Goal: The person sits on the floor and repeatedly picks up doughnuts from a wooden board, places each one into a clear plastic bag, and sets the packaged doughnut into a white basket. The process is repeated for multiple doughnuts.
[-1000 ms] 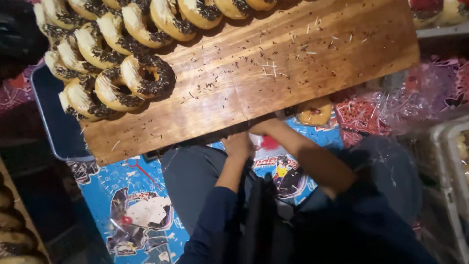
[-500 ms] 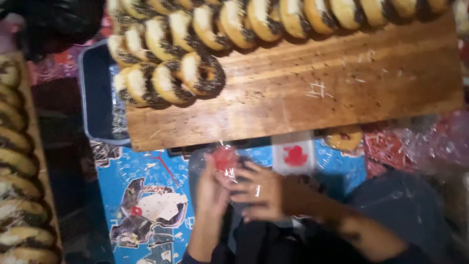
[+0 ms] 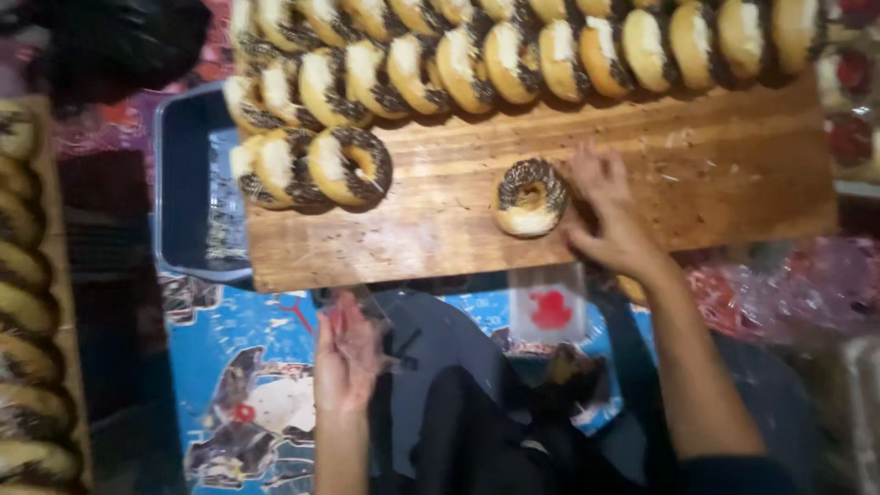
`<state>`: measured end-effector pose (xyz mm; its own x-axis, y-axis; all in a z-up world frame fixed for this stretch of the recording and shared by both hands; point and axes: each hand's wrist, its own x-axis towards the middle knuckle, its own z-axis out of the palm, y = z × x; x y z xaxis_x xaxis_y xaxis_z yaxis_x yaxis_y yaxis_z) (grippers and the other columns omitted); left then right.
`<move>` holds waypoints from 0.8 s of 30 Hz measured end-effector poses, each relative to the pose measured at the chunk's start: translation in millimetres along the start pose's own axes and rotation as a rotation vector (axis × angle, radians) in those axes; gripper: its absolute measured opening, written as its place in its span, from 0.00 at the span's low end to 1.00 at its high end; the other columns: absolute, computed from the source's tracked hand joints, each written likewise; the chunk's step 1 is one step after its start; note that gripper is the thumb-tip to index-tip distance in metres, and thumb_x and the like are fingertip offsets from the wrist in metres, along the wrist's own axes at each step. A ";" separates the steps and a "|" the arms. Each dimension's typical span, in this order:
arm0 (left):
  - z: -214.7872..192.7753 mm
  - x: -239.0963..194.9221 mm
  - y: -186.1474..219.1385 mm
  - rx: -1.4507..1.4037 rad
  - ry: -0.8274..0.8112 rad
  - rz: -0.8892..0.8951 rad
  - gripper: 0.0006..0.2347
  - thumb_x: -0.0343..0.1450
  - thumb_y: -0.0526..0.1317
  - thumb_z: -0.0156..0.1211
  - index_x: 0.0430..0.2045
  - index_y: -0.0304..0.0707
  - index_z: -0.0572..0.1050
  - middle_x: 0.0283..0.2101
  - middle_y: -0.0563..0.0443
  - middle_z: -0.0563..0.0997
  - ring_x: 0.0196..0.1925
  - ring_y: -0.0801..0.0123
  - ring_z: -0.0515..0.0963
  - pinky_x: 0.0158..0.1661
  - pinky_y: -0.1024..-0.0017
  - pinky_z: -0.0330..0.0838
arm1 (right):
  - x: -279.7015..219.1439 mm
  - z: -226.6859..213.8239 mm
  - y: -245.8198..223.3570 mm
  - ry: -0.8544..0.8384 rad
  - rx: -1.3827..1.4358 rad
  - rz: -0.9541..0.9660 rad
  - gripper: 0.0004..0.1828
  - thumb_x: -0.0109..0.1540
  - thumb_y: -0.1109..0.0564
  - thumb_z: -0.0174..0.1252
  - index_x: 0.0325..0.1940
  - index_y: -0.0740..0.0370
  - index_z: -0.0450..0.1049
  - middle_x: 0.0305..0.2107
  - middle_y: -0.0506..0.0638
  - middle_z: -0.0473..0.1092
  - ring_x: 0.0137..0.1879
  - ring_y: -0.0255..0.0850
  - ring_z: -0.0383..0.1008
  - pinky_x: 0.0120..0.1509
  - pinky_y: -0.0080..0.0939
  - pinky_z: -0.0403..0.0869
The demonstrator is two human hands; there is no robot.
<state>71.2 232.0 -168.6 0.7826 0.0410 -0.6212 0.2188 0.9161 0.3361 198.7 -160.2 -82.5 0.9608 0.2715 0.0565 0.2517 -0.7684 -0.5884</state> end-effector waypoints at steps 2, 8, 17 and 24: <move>6.3 2.2 -10.6 0.034 0.075 0.012 0.21 0.76 0.54 0.52 0.58 0.43 0.74 0.62 0.56 0.78 0.66 0.69 0.70 0.66 0.63 0.56 | -32.8 4.1 19.1 0.128 0.063 0.067 0.65 0.54 0.41 0.69 0.85 0.54 0.38 0.79 0.68 0.46 0.84 0.64 0.46 0.85 0.65 0.47; 72.9 22.1 -80.3 -0.134 -0.150 -0.077 0.19 0.79 0.52 0.43 0.57 0.41 0.70 0.62 0.52 0.77 0.68 0.64 0.71 0.69 0.58 0.59 | -22.4 53.7 -6.4 0.455 -0.090 0.298 0.78 0.45 0.40 0.81 0.79 0.54 0.29 0.74 0.69 0.50 0.77 0.59 0.57 0.75 0.78 0.39; 142.4 -11.2 -140.4 -0.143 -0.262 -0.215 0.23 0.82 0.51 0.42 0.65 0.30 0.65 0.66 0.38 0.74 0.68 0.54 0.74 0.63 0.63 0.72 | -149.4 -6.7 -64.6 0.413 1.295 -0.083 0.79 0.48 0.73 0.69 0.81 0.41 0.17 0.66 0.62 0.63 0.70 0.53 0.69 0.67 0.57 0.77; 176.3 -70.9 -181.7 -0.010 -0.310 -0.287 0.18 0.76 0.52 0.48 0.55 0.43 0.71 0.57 0.42 0.80 0.58 0.53 0.78 0.54 0.57 0.76 | -180.5 0.6 -57.4 0.624 1.244 -0.082 0.77 0.51 0.72 0.69 0.87 0.47 0.21 0.64 0.62 0.65 0.69 0.54 0.68 0.68 0.50 0.73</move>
<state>78.6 -7.7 -60.8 0.8296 -0.3366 -0.4456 0.4487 0.8767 0.1732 10.8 -164.8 -59.4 0.9239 -0.2634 0.2775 0.3580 0.3397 -0.8697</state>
